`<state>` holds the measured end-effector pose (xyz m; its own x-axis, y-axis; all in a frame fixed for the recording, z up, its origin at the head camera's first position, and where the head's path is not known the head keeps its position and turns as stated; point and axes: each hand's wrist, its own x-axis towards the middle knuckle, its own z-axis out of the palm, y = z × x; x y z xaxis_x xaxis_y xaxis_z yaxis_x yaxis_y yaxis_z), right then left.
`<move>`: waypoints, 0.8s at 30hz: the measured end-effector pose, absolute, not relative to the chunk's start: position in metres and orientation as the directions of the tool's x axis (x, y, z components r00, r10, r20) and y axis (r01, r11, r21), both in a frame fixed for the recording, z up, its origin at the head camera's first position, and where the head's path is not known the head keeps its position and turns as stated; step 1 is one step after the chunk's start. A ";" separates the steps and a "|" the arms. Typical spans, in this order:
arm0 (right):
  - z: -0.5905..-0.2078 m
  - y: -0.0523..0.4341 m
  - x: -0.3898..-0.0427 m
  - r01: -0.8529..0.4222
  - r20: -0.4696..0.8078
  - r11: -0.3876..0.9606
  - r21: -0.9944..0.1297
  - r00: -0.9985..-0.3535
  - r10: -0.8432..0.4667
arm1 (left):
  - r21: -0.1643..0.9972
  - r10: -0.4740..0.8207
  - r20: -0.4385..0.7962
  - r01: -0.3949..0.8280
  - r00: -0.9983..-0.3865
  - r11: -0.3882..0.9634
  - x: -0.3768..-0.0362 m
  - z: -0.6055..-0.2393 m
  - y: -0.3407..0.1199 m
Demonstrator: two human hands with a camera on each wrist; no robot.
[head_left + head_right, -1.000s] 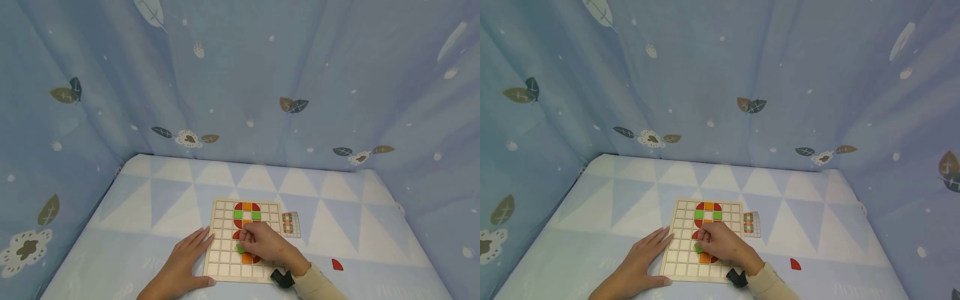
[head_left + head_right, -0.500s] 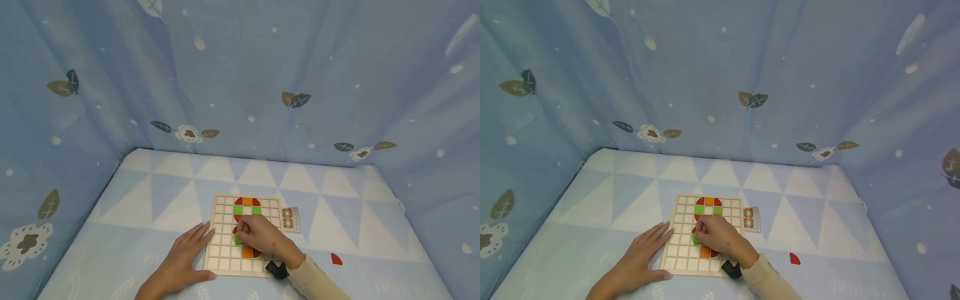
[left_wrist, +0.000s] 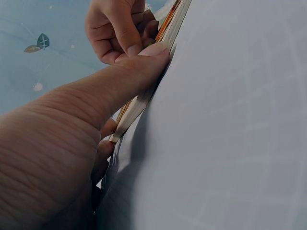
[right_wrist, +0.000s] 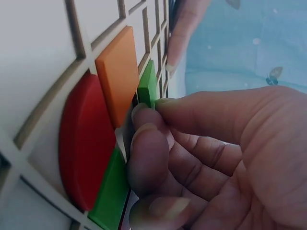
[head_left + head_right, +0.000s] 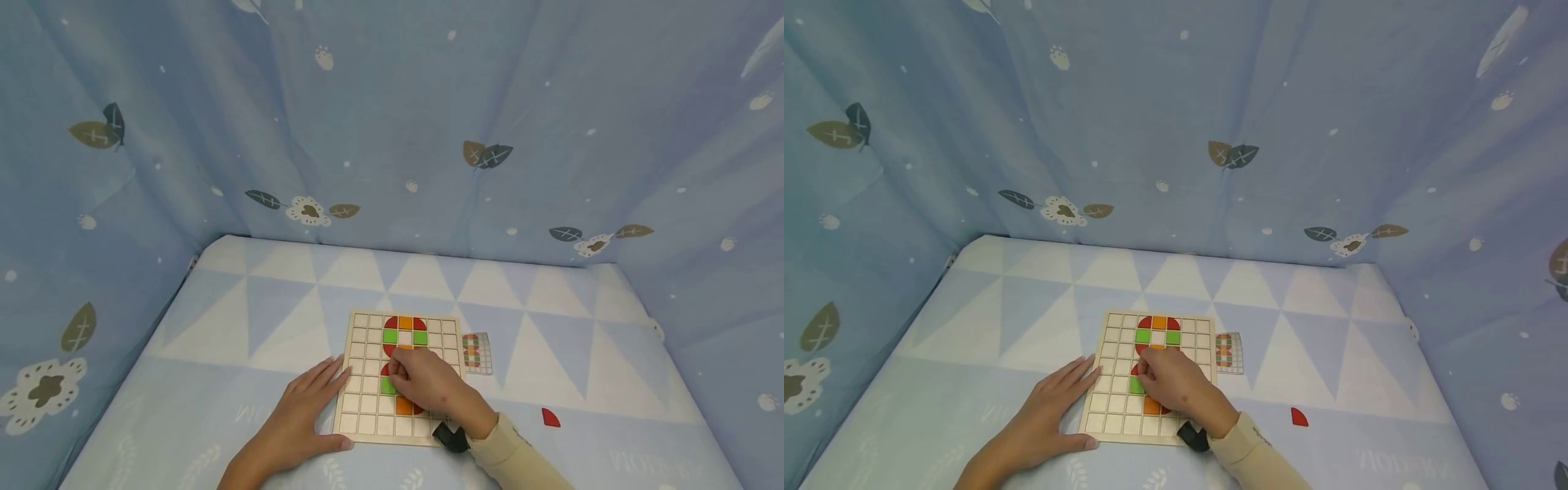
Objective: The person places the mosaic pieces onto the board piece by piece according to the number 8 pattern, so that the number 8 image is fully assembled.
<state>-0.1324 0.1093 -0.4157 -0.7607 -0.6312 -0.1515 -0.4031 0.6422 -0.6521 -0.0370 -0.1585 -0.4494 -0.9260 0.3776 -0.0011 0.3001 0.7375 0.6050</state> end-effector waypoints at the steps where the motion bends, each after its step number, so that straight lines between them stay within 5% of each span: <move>1: -0.415 0.109 -0.132 -0.403 -0.151 0.642 -0.653 -0.761 -0.631 | 0.606 0.377 -0.003 0.298 -0.926 0.737 -0.037 -0.449 -0.159; 14: -0.411 0.155 -0.121 -0.373 -0.028 0.630 -0.681 -0.847 -0.531 | 0.600 0.370 -0.057 0.265 -0.927 0.755 -0.037 -0.447 -0.159; 24: -0.415 0.131 -0.112 -0.548 0.000 0.608 -0.575 -0.743 -0.670 | 0.634 0.367 -0.035 0.263 -0.929 0.727 -0.038 -0.452 -0.158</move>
<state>-0.1119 0.1307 -0.4148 -0.7425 -0.6698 -0.0002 -0.5480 0.6077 -0.5748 -0.0381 -0.1576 -0.4521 -0.9294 0.3674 -0.0350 0.2634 0.7267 0.6344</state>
